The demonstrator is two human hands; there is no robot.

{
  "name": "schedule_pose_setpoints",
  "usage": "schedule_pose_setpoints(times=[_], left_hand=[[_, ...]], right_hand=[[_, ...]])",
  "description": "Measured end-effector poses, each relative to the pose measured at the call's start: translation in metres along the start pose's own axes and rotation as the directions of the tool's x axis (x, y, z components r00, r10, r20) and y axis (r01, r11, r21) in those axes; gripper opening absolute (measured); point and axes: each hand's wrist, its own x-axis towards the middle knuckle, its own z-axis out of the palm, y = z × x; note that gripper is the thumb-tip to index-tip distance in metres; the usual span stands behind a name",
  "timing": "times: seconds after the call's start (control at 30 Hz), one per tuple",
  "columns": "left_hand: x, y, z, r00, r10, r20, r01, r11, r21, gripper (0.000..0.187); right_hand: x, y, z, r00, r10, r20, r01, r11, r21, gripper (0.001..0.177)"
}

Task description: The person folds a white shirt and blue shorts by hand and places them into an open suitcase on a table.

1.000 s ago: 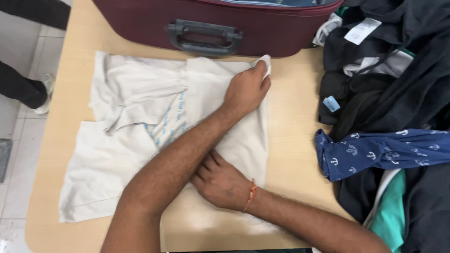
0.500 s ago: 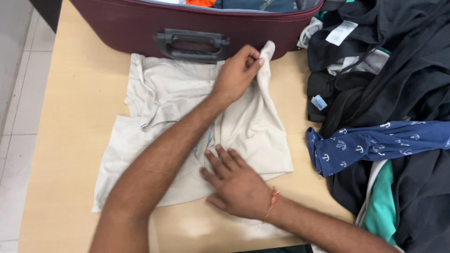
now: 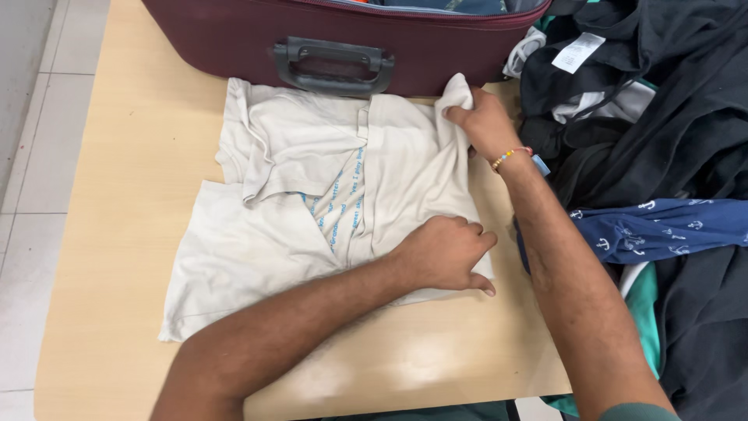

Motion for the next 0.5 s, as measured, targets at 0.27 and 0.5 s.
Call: schedule_pose_setpoints(times=[0.27, 0.5], left_hand=[[-0.003, -0.012, 0.009, 0.989, -0.145, -0.029, 0.133, 0.961, -0.242, 0.029], [-0.001, 0.011, 0.020, 0.964, -0.227, -0.141, 0.053, 0.680, -0.731, 0.025]], right_hand=[[0.033, 0.066, -0.002, 0.935, -0.356, 0.014, 0.348, 0.920, 0.179, 0.039], [0.014, 0.059, -0.049, 0.952, -0.202, -0.230, 0.279, 0.882, 0.380, 0.020]])
